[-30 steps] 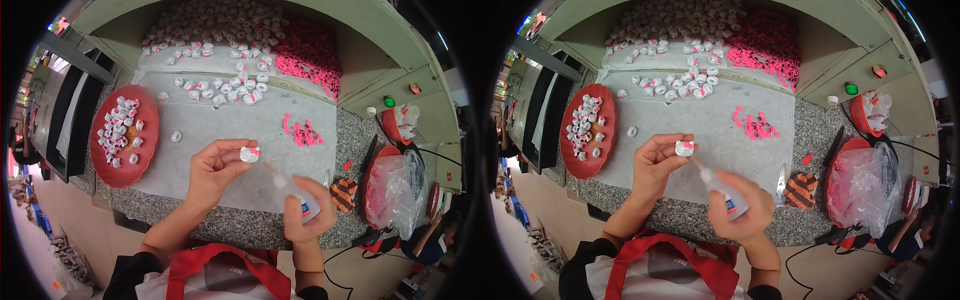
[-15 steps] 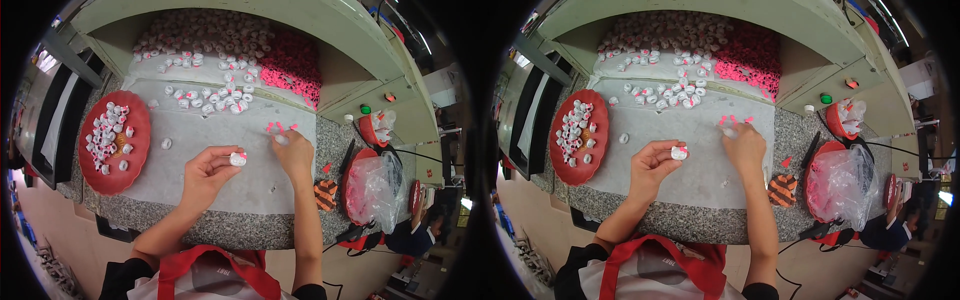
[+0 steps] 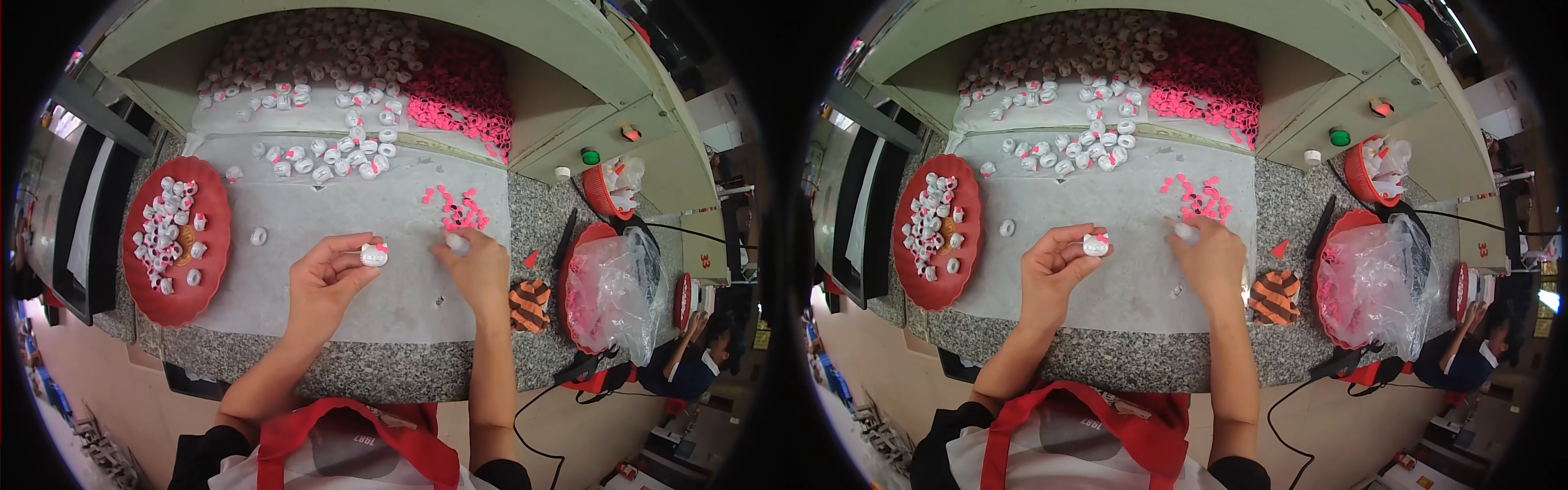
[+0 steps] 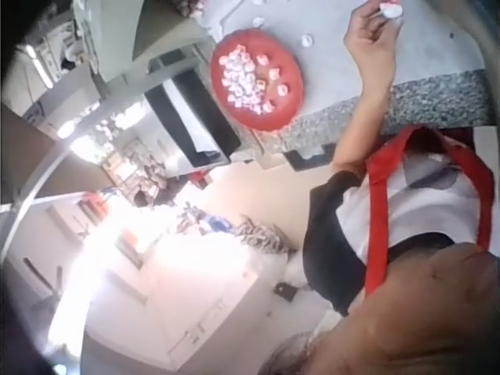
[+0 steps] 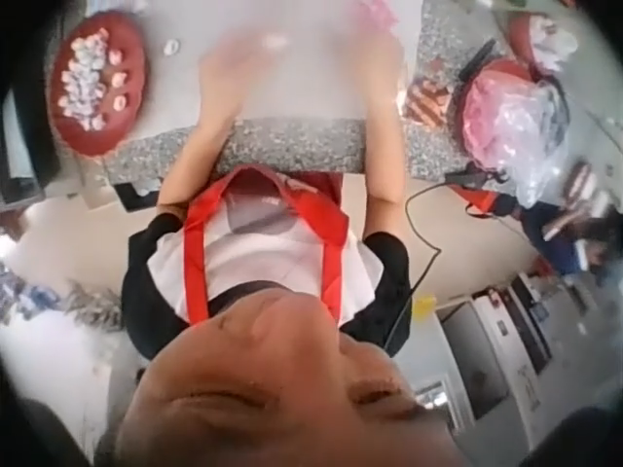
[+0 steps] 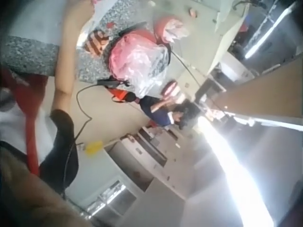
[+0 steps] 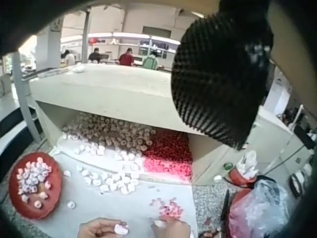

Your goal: Assembling small plastic toy components using glue and precision tools.

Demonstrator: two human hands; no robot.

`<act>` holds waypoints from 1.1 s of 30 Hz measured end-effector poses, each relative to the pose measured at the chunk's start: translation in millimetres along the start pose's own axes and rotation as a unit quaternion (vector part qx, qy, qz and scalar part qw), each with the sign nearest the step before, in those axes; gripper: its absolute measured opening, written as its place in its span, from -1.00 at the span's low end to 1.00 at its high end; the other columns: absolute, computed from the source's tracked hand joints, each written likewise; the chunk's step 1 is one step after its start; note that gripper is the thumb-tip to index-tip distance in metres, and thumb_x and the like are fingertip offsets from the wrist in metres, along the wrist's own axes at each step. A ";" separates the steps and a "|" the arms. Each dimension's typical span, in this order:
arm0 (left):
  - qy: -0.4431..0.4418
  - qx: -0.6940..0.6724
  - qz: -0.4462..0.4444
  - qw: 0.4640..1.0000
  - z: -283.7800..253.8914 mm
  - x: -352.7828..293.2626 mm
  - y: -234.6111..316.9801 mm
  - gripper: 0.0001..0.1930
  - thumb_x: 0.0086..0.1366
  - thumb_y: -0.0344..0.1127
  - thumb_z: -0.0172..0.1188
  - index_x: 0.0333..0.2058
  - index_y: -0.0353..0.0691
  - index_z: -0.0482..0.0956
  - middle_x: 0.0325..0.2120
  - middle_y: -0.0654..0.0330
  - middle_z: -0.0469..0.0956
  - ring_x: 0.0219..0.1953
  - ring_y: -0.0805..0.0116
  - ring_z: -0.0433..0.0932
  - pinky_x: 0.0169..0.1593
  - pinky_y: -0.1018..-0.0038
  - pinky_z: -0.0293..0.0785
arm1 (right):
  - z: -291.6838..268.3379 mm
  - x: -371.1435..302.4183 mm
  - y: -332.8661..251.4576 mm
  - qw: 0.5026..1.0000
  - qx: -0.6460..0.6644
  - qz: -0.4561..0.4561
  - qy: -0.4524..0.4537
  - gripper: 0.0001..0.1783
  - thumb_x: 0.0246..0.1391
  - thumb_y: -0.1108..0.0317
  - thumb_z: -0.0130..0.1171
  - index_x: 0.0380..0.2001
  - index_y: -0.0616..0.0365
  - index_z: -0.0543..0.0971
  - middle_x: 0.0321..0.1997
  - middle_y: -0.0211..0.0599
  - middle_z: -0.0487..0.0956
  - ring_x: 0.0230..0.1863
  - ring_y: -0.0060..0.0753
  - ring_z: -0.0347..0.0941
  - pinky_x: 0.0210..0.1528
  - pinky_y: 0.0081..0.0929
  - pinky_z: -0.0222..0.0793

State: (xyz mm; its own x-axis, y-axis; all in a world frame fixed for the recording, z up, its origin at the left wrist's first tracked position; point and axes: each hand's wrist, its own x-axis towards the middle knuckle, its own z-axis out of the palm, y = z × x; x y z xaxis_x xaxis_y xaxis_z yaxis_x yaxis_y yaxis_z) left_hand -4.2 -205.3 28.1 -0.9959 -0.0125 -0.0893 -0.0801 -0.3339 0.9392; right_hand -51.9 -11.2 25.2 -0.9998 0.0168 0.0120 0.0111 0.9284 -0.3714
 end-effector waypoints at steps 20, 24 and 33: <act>0.008 0.034 0.030 0.999 7.4 -3.4 -8.6 -0.69 0.06 -0.66 0.07 -0.17 -0.34 0.42 -0.29 0.17 0.50 -0.26 0.52 0.49 -0.18 0.64 0.45 | -29.2 -29.3 -33.8 0.847 0.520 0.021 -0.105 -0.91 -0.20 0.59 0.16 -0.50 0.26 0.54 -0.57 -0.40 0.49 -0.64 -0.71 0.32 -0.66 -0.78 0.20; -0.016 0.064 0.071 0.995 3.5 -5.5 -8.4 -0.67 0.05 -0.72 0.03 -0.16 -0.39 0.39 -0.13 0.05 0.40 -0.13 0.37 0.45 -0.11 0.55 0.45 | -23.1 -40.5 -54.8 0.854 0.512 0.000 -0.096 -0.88 -0.22 0.61 0.21 -0.50 0.27 0.53 -0.57 -0.42 0.49 -0.63 -0.75 0.31 -0.65 -0.80 0.18; -0.032 0.109 0.122 0.986 7.9 -5.4 -5.0 -0.70 0.03 -0.73 0.03 -0.23 -0.36 0.45 -0.17 0.03 0.41 -0.12 0.29 0.46 -0.09 0.50 0.49 | -19.9 -40.2 -51.0 0.882 0.467 0.028 -0.050 -0.88 -0.22 0.57 0.25 -0.53 0.26 0.51 -0.58 -0.46 0.49 -0.59 -0.78 0.32 -0.58 -0.82 0.20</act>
State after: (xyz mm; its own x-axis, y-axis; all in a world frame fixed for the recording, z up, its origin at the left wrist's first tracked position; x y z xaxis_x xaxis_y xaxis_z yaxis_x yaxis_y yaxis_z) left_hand 1.2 -196.1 26.5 -0.9866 -0.0059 0.1628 0.1623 -0.1186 0.9796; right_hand -11.9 -51.8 62.1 -0.9951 -0.0232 -0.0958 0.0886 0.2157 -0.9724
